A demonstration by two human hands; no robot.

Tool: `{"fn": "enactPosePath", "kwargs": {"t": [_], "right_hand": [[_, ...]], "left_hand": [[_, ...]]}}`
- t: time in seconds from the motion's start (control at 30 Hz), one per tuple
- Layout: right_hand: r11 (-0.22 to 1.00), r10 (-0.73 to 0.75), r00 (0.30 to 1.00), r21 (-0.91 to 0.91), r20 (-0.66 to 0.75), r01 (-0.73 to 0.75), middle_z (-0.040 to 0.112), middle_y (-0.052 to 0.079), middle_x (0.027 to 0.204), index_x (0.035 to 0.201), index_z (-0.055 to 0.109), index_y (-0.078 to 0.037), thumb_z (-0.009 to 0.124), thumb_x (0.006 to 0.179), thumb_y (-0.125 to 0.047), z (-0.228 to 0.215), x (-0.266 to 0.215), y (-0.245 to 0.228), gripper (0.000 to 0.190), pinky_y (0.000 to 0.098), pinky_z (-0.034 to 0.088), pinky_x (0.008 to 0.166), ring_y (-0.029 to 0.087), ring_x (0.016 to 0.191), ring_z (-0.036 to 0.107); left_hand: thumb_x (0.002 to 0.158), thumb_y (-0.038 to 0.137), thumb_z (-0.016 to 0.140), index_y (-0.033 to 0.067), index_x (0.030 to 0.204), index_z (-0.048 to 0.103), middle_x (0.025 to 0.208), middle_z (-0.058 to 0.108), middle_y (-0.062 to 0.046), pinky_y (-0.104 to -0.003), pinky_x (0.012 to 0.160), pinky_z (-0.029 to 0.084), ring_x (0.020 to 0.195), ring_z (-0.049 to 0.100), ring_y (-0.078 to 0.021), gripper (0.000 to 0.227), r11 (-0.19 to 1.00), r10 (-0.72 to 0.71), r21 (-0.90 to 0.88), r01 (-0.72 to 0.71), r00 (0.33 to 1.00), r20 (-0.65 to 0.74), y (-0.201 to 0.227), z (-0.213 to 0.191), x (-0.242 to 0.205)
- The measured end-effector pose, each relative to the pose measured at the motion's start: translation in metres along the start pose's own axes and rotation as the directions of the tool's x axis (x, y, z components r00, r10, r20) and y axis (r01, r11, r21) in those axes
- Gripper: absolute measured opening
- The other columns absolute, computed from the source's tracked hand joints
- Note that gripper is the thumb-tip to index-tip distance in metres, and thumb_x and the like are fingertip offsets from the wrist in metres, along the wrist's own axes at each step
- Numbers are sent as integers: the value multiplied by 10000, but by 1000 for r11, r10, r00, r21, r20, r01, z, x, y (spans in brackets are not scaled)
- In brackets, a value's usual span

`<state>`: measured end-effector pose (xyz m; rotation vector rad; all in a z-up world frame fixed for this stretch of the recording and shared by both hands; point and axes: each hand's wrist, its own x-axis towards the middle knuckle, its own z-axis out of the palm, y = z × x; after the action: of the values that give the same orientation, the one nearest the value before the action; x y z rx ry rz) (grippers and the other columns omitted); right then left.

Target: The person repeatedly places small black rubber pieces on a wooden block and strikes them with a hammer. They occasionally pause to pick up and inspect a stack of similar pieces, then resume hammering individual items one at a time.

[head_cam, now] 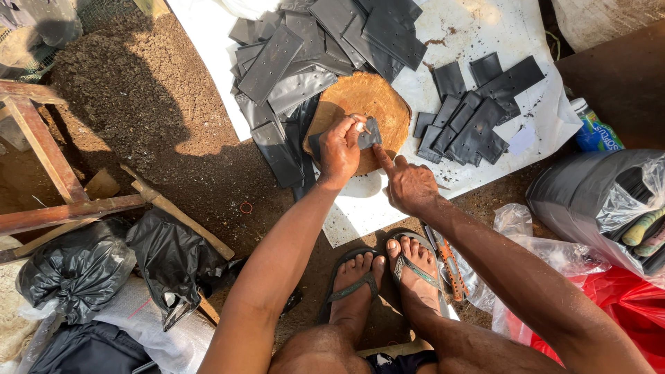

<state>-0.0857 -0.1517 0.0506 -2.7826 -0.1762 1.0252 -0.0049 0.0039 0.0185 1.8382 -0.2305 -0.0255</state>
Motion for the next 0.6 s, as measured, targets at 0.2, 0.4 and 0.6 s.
{"fn": "enactPosePath", "kwargs": {"t": [0.2,0.4,0.6], "right_hand": [[1000,15,999,2,43,-15,577,210,1118,1653,9,-230,627,976,-274,0,0,0,918,367,645,618,242,801,699],[1000,11,1000,-1,27,-11,579,203,1116,1650,8,-232,644,970,-297,0,-1,1,932,369,640,630,241,812,692],[998,38,999,49,15,-38,585,194,1139,1647,51,-228,612,978,-332,8,0,6,879,346,576,526,224,725,659]], "left_hand": [[1028,58,617,21,1101,699,997,751,-91,-287,767,615,912,759,-174,116,1000,24,17,-24,1000,-3,-3,1,0],[1024,42,638,10,1087,706,949,752,-98,-310,749,590,854,745,-183,98,999,34,15,-33,999,-26,1,0,0],[1016,40,647,26,1098,713,975,748,-110,-328,750,605,875,756,-210,106,989,127,81,-127,992,0,0,1,-1]]}}
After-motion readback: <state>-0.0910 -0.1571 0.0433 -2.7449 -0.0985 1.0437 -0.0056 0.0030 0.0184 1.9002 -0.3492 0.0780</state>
